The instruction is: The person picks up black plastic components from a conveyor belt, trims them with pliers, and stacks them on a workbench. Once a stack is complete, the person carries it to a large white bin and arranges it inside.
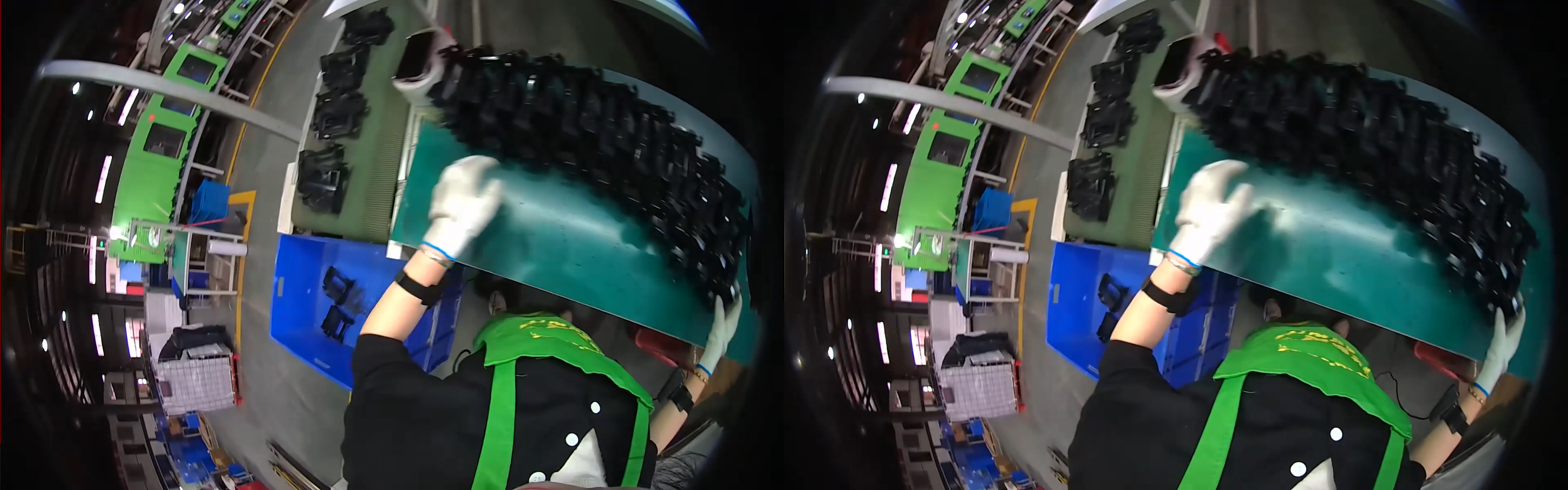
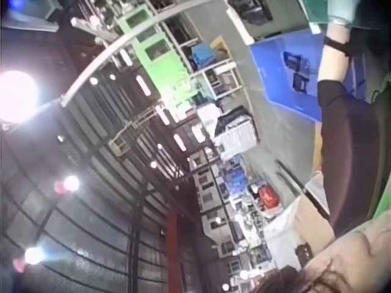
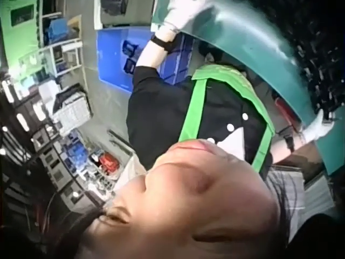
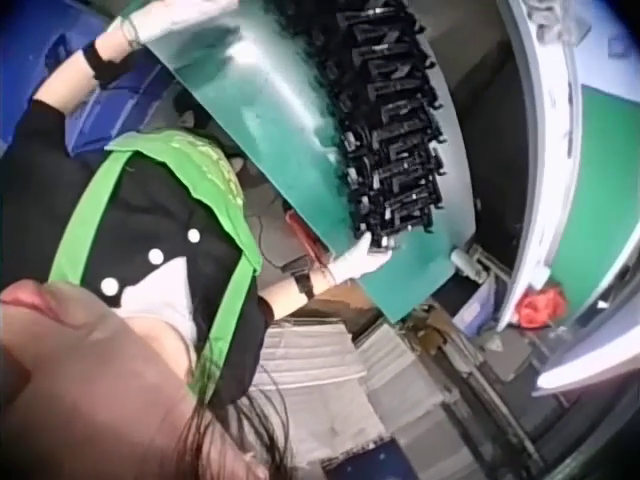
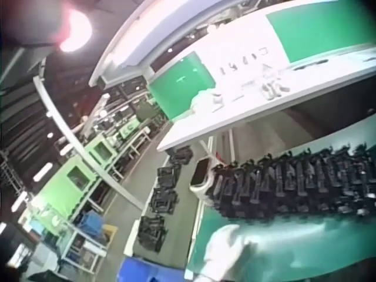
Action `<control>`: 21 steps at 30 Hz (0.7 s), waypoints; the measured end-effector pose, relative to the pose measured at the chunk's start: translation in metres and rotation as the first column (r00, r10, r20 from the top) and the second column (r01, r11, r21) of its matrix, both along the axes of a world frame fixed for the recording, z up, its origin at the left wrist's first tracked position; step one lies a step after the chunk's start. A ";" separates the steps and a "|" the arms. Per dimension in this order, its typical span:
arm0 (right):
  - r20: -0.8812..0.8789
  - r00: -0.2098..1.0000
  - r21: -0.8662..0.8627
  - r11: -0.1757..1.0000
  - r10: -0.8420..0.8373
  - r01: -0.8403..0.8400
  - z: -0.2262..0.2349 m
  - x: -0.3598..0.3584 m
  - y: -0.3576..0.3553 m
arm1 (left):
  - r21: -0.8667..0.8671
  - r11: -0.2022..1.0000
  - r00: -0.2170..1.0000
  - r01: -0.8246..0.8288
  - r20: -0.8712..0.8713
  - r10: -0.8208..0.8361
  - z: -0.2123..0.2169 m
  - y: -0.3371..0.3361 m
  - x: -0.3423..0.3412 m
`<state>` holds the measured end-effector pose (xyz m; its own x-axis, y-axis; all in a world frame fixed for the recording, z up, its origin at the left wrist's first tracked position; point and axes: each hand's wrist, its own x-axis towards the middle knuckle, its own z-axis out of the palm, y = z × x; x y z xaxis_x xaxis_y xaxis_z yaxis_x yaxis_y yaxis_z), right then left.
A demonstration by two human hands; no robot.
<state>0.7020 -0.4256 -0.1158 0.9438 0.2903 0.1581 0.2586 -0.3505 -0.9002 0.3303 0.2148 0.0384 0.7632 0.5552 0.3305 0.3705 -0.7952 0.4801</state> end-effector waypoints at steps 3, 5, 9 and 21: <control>0.093 0.988 -0.095 0.987 -0.122 0.130 -0.038 0.037 0.017 | -0.200 0.893 0.908 -0.402 0.039 0.417 -0.076 0.117 -0.119; 0.182 0.951 -0.172 0.944 -0.252 0.283 -0.052 0.039 0.005 | -0.163 0.764 0.765 -0.624 0.070 0.640 -0.076 0.150 -0.169; 0.260 0.928 -0.298 0.892 -0.266 0.339 -0.025 0.049 -0.016 | 0.146 0.730 0.727 -0.668 -0.083 0.682 -0.095 0.229 -0.243; -0.153 0.892 -0.346 0.868 -0.426 0.356 -0.028 -0.031 -0.104 | 0.383 0.915 0.584 -0.125 -0.717 0.380 -0.078 0.326 -0.233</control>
